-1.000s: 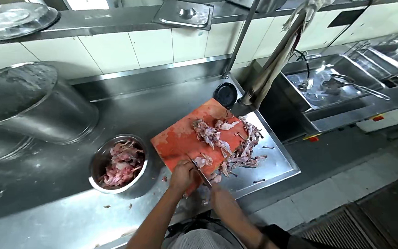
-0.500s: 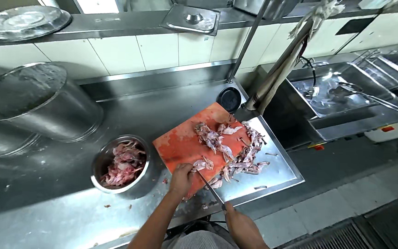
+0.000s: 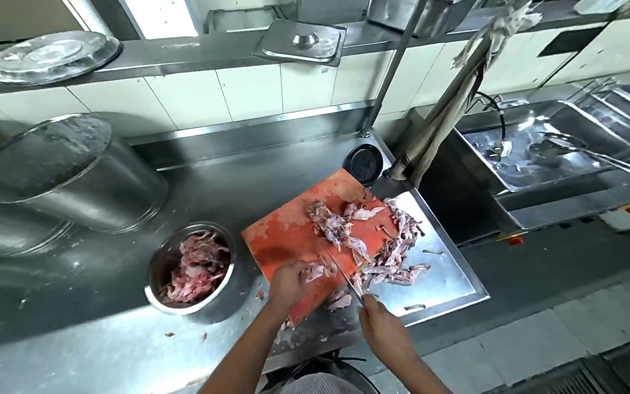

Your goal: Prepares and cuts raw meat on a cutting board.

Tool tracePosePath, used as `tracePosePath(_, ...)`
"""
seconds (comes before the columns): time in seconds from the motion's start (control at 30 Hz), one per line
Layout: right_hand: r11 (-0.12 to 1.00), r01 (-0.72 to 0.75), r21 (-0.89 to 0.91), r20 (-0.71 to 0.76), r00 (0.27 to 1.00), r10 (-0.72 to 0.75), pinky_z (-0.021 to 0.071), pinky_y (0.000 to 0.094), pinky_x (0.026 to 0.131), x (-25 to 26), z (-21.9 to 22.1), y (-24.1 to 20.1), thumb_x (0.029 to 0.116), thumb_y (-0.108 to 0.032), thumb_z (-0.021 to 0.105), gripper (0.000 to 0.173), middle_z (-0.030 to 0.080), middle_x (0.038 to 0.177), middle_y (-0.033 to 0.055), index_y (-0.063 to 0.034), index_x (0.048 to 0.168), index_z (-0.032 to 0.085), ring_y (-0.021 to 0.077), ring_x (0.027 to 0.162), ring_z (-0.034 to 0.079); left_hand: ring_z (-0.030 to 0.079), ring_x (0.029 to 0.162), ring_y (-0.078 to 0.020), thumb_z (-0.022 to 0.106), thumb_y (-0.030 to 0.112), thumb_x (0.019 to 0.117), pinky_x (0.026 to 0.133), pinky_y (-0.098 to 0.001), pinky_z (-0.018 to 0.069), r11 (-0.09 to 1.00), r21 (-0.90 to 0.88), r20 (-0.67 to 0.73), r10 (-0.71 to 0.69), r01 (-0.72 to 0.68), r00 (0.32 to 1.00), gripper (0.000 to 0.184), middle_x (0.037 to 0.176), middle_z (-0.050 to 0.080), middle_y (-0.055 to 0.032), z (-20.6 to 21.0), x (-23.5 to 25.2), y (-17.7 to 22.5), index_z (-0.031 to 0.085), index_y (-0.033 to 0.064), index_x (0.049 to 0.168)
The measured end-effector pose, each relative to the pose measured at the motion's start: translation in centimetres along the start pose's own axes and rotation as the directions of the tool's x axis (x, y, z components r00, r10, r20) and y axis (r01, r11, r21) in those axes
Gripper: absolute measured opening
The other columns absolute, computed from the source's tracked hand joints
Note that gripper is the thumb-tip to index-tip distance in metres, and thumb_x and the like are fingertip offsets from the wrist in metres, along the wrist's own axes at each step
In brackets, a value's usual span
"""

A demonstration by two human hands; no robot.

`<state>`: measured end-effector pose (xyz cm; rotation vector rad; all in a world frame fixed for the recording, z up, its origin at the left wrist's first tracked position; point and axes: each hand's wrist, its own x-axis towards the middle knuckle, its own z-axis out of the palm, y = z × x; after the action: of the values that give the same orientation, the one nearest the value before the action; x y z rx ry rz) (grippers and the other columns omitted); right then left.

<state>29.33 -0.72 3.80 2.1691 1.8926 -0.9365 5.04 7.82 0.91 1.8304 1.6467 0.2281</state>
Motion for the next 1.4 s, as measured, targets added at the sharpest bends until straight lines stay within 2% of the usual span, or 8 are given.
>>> tracePosePath(0.23, 0.974, 0.219, -0.048, -0.148, 0.963, -0.224, 0.0469, 0.0598, 0.106, 7.4, -2.1, -5.9, 0.1009, -0.029, 0.055, 0.035, 0.06, 0.138, 0.0183, -0.0144, 0.129, 0.068, 0.0414, 0.135, 0.05, 0.063, 0.125, -0.0242, 0.05, 0.028, 0.1055, 0.111, -0.0452, 0.0483, 0.987, 0.16, 0.084, -0.003, -0.011, 0.996, 0.033, 0.128, 0.069, -0.0092, -2.7, -0.7, 2.7, 0.07, 0.0096, 0.123)
tracePosePath(0.37, 0.892, 0.416, 0.178, -0.125, 0.909, -0.399, 0.0552, 0.0442, 0.1, 6.9, -2.6, -6.8, 0.1032, -0.037, 0.051, 0.041, 0.066, 0.13, 0.0125, -0.0132, 0.133, 0.067, 0.0251, 0.114, 0.068, 0.062, 0.128, -0.0261, 0.056, 0.021, 0.1006, 0.111, -0.0459, 0.0484, 0.984, 0.172, 0.077, 0.025, -0.038, 0.997, 0.03, 0.131, 0.068, -0.0106, -0.8, 0.1, 3.8, 0.069, 0.0087, 0.125)
tracePosePath(0.57, 0.945, 0.316, 0.087, -0.054, 0.949, -0.312, 0.055, 0.0492, 0.099, 7.3, -0.4, -5.8, 0.1048, -0.024, 0.048, 0.034, 0.069, 0.125, 0.0159, -0.0068, 0.125, 0.069, 0.031, 0.113, 0.069, 0.065, 0.12, -0.0196, 0.057, 0.017, 0.0994, 0.106, -0.0383, 0.0522, 0.995, -0.002, -0.082, 0.096, -0.097, 0.992, 0.026, 0.124, 0.071, -0.0057, 3.1, 0.7, 1.7, 0.076, 0.0141, 0.116)
tracePosePath(0.73, 0.954, 0.295, 0.05, -0.04, 0.955, -0.293, 0.0595, 0.0493, 0.089, 6.4, -0.2, -6.7, 0.1047, -0.032, 0.045, 0.042, 0.065, 0.134, 0.0138, -0.0157, 0.141, 0.058, 0.0309, 0.107, 0.072, 0.066, 0.119, -0.0205, 0.057, 0.009, 0.0974, 0.108, -0.0359, 0.0513, 0.987, -0.033, -0.234, 0.146, -0.158, 0.961, 0.028, 0.12, 0.073, -0.0076, 4.3, -0.1, 0.7, 0.079, 0.0121, 0.114)
tracePosePath(0.9, 0.957, 0.29, -0.016, -0.211, 0.934, -0.287, 0.0503, 0.0534, 0.103, 7.7, -0.4, -5.5, 0.0982, -0.038, 0.055, 0.04, 0.063, 0.134, 0.0148, -0.0119, 0.126, 0.069, 0.036, 0.126, 0.058, 0.071, 0.106, -0.0164, 0.06, 0.026, 0.1008, 0.1, -0.0386, 0.0555, 0.981, -0.191, -0.113, -0.052, 0.03, 0.992, 0.025, 0.109, 0.075, -0.0056, 1.5, 0.7, 1.3, 0.077, 0.0105, 0.111)
tracePosePath(1.0, 0.98, 0.166, -0.111, -0.252, 0.949, -0.189, 0.047, 0.065, 0.098, 8.3, -0.5, -3.9, 0.0931, -0.026, 0.064, 0.046, 0.058, 0.142, 0.019, -0.019, 0.138, 0.062, 0.0447, 0.133, 0.052, 0.072, 0.093, -0.0156, 0.07, 0.029, 0.0946, 0.091, -0.0403, 0.0594, 0.928, -0.336, -0.052, -0.191, 0.163, 0.98, 0.025, 0.099, 0.075, -0.0051, -1.0, 0.5, 1.6, 0.074, 0.0085, 0.107)
tracePosePath(1.27, 0.987, 0.154, -0.036, 0.0, 0.988, -0.154, 0.0573, 0.057, 0.092, 8.4, -3.6, -4.2, 0.0972, -0.021, 0.057, 0.056, 0.055, 0.14, 0.0252, -0.008, 0.15, 0.045, 0.0426, 0.115, 0.066, 0.076, 0.076, -0.0167, 0.067, 0.027, 0.0984, 0.076, -0.0385, 0.0661, 0.803, -0.464, 0.003, -0.421, 0.374, 0.907, 0.024, 0.088, 0.075, -0.0065, -4.3, -1.5, 2.7, 0.072, 0.0046, 0.102)
tracePosePath(1.4, 0.958, 0.202, 0.202, -0.001, 0.979, -0.206, 0.0586, 0.0547, 0.085, 4.8, -4.1, -2.7, 0.1043, -0.035, 0.049, 0.046, 0.07, 0.112, 0.0173, -0.0099, 0.143, 0.049, 0.0349, 0.097, 0.072, 0.076, 0.074, -0.0207, 0.065, 0.014, 0.1013, 0.072, -0.0367, 0.066, 0.59, -0.705, 0.074, -0.491, 0.394, 0.868, 0.017, 0.088, 0.075, -0.0125, -3.8, -1.3, 2.7, 0.065, -0.0027, 0.104)
